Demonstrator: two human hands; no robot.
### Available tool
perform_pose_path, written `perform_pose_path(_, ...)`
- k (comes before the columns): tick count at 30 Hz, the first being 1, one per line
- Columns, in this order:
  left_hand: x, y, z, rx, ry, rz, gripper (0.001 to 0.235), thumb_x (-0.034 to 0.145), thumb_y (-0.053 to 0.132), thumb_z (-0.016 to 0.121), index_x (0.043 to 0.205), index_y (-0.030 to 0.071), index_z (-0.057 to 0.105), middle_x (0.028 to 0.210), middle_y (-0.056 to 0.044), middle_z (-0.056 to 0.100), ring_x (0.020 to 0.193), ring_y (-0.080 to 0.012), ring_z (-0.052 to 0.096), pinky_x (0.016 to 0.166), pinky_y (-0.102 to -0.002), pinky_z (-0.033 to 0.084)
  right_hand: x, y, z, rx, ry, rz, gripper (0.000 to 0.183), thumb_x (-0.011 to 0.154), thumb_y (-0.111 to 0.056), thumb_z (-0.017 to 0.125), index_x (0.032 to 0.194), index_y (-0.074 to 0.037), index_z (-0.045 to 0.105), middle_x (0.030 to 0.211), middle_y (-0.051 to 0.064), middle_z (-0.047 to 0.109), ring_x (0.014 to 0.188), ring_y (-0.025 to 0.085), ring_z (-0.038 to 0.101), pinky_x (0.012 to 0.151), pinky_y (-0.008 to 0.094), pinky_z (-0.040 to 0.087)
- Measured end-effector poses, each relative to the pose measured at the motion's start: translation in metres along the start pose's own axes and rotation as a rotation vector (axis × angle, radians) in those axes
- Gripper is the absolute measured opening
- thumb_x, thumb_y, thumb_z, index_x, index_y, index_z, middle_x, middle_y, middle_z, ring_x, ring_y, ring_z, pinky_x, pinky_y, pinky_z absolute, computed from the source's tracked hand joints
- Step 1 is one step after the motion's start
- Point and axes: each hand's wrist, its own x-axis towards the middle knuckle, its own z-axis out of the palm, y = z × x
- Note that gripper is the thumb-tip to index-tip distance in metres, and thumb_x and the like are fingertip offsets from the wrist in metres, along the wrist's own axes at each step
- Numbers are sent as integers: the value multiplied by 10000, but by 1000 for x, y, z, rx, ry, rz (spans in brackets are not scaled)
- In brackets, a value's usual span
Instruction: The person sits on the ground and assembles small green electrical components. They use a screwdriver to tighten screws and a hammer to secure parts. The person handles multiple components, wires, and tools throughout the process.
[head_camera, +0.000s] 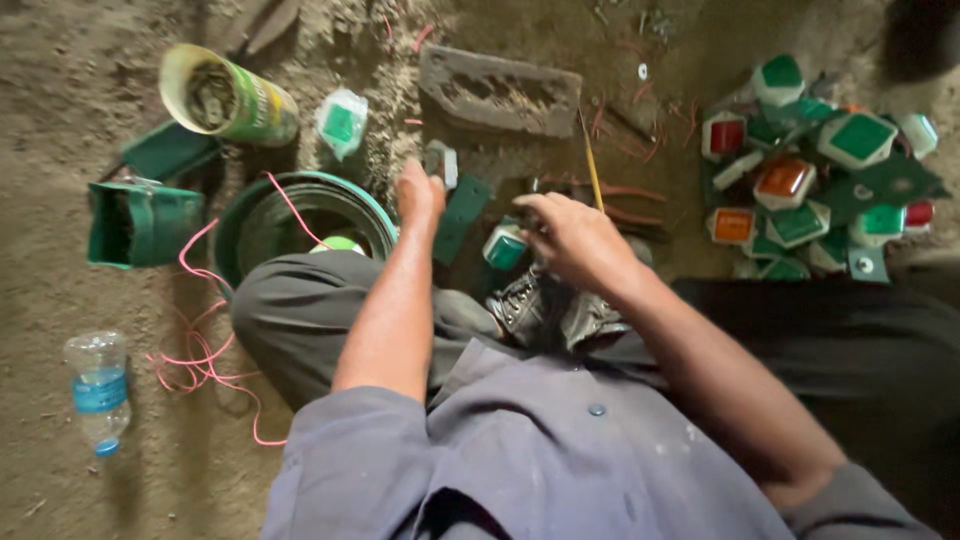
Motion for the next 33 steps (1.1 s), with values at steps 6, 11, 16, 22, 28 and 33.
perform_pose_path(6, -1, -5, -3, -91, -167, -158, 322, 803, 122, 592, 1105, 90, 700, 1139, -243, 684, 1099, -478, 628, 945, -556, 501, 29, 77, 98, -154, -178, 323, 405, 916, -337, 719, 1260, -135, 654, 1194, 156, 666, 1131, 381, 636, 940, 483, 516)
perform_pose_path(11, -7, 2, -14, 10, 39, 165, 352, 681, 138, 668, 1025, 86, 722, 1199, -209, 622, 1147, -459, 514, 981, -530, 448, 65, 85, 142, 69, 61, 330, 617, 840, -293, 764, 1362, -40, 555, 1212, 261, 631, 1148, 432, 600, 957, 489, 488)
perform_pose_path(16, -9, 21, -27, -106, -47, 334, 194, 789, 183, 686, 926, 48, 665, 1042, -226, 645, 1023, -454, 571, 908, -547, 474, 107, 96, 145, 307, -4, 668, 668, 787, -207, 688, 1397, -26, 484, 1217, 280, 649, 1106, 425, 684, 915, 496, 561)
perform_pose_path(22, -20, 61, -83, -178, -69, 265, 188, 832, 204, 708, 872, 37, 632, 899, -214, 667, 891, -434, 644, 796, -530, 510, 95, 108, 166, -56, -18, 328, 418, 831, -158, 705, 1219, -34, 611, 1172, 265, 638, 1102, 442, 616, 934, 521, 518)
perform_pose_path(28, -37, 105, -171, -43, -94, 336, 218, 861, 213, 725, 905, 21, 632, 919, -242, 688, 888, -460, 654, 779, -539, 512, 84, 112, 194, -373, -247, -71, 395, 827, -102, 628, 1222, -116, 633, 1192, 155, 628, 1129, 371, 589, 889, 531, 507)
perform_pose_path(33, -51, 83, -202, -379, -122, 321, 381, 798, 156, 750, 1134, 6, 651, 909, -205, 729, 804, -379, 713, 697, -462, 553, 74, 107, 214, -574, -193, -281, 386, 838, -154, 588, 1222, -145, 635, 1176, 107, 625, 1131, 324, 577, 934, 589, 453)
